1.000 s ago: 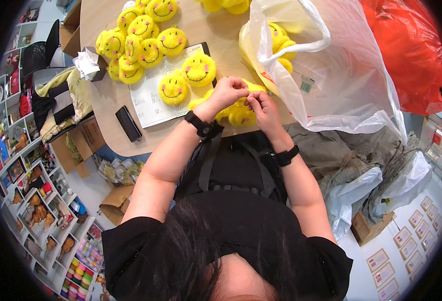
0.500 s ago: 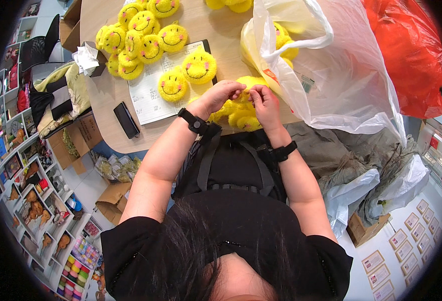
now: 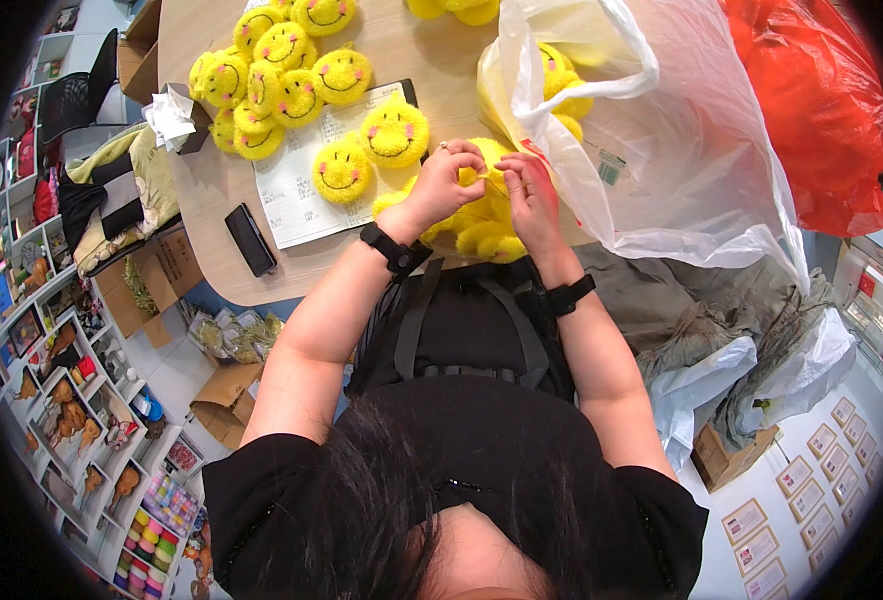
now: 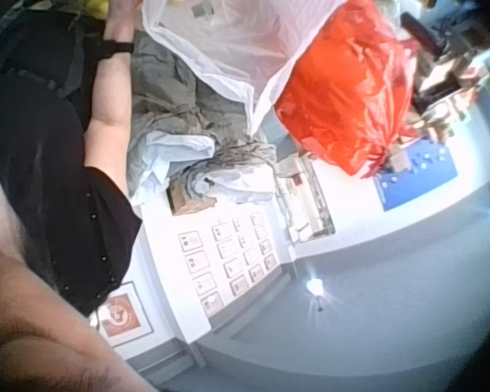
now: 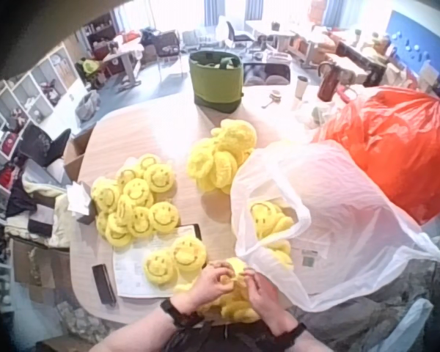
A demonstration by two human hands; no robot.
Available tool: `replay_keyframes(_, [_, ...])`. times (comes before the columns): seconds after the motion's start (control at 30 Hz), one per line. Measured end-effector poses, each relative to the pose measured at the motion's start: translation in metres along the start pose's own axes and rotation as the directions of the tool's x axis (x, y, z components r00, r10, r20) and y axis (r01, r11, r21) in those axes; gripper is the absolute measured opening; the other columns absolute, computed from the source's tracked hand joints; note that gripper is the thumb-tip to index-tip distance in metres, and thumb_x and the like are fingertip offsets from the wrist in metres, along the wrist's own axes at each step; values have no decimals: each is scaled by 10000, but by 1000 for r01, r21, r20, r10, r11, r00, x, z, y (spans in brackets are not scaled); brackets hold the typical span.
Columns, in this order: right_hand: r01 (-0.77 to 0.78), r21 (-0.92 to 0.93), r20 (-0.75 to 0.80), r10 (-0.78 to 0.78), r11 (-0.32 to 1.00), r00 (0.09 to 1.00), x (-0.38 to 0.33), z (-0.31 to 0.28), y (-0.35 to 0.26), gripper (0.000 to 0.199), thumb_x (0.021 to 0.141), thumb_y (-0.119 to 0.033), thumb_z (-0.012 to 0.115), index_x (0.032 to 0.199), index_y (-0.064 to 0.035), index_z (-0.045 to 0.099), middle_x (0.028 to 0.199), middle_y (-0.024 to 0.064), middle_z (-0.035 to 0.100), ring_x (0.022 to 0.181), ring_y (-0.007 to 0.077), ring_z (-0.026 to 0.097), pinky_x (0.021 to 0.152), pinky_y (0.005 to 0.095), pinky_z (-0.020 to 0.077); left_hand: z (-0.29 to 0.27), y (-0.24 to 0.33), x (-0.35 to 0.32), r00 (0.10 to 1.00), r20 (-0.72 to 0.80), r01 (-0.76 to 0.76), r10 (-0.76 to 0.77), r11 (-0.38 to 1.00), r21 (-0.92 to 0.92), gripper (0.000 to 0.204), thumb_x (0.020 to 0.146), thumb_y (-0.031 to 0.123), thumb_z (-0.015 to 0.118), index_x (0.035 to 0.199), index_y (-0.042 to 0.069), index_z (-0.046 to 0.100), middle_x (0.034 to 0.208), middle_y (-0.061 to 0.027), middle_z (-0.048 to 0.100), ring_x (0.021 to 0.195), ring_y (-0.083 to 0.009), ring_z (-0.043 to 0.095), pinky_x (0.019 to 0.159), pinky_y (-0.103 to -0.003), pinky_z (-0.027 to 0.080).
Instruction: The person assembles yellow smiley-face plush toys at a table. They repeatedly pick up plush pieces, tie them together by hand, and place the finished items on the table or into a plastic bag.
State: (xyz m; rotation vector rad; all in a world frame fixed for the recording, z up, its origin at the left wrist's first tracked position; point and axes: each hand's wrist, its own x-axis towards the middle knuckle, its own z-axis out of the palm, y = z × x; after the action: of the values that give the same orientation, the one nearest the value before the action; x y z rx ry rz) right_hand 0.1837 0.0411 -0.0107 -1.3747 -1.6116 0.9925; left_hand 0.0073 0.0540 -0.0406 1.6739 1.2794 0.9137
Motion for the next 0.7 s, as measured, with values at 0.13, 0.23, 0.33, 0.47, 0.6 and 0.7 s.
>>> replay_keyframes(0.13, [-263, 122, 141, 246, 957, 959, 6, 4, 12, 146, 979, -118, 571, 1040, -23, 664, 1006, 56, 687, 901, 164, 641, 801, 273, 496, 2, 3, 2, 996, -50, -72, 75, 996, 45, 87, 760, 91, 693, 840, 97, 658, 797, -78, 661, 766, -292, 634, 688, -364, 520])
replay_keyframes(0.23, [-390, 141, 219, 356, 910, 909, 8, 4, 24, 164, 967, -118, 594, 1071, -25, 682, 987, 47, 699, 884, 133, 639, 794, 255, 496, 5, 0, 2, 991, -55, -111, 122, 977, 182, 115, 765, 51, 696, 868, 60, 644, 830, -108, 673, 763, -309, 633, 681, -379, 505])
replay_keyframes(0.33, [-509, 264, 297, 433, 820, 851, 11, 0, 31, 170, 945, -121, 633, 1067, -21, 697, 950, 39, 707, 867, 107, 637, 783, 237, 497, 13, 0, 0, 979, -148, -110, 142, 973, 205, 69, 782, 108, 692, 840, 112, 656, 759, -95, 655, 745, -313, 628, 669, -397, 509])
replay_keyframes(0.47, [-578, 238, 370, 477, 780, 797, 17, -10, 34, 178, 913, -131, 679, 1038, -6, 701, 941, 58, 708, 860, 109, 627, 794, 245, 494, 20, 3, -5, 964, -196, -134, 177, 968, 214, 57, 795, 110, 695, 834, 107, 654, 747, -95, 647, 732, -306, 624, 668, -398, 506])
replay_keyframes(0.6, [-497, 137, 420, 405, 857, 812, 22, -17, 39, 164, 881, -118, 711, 988, 7, 707, 893, 70, 713, 818, 120, 634, 760, 260, 506, 22, 3, -10, 964, -190, -132, 184, 957, 260, 58, 808, 121, 700, 824, 103, 647, 735, -86, 638, 722, -296, 622, 660, -388, 507])
replay_keyframes(0.7, [-419, 53, 404, 365, 906, 839, 21, -18, 44, 156, 873, -113, 714, 958, 18, 705, 863, 73, 712, 791, 125, 641, 729, 258, 510, 22, 3, -14, 968, -167, -137, 188, 951, 276, 70, 796, 97, 711, 833, 97, 652, 763, -91, 650, 731, -300, 629, 665, -379, 510])
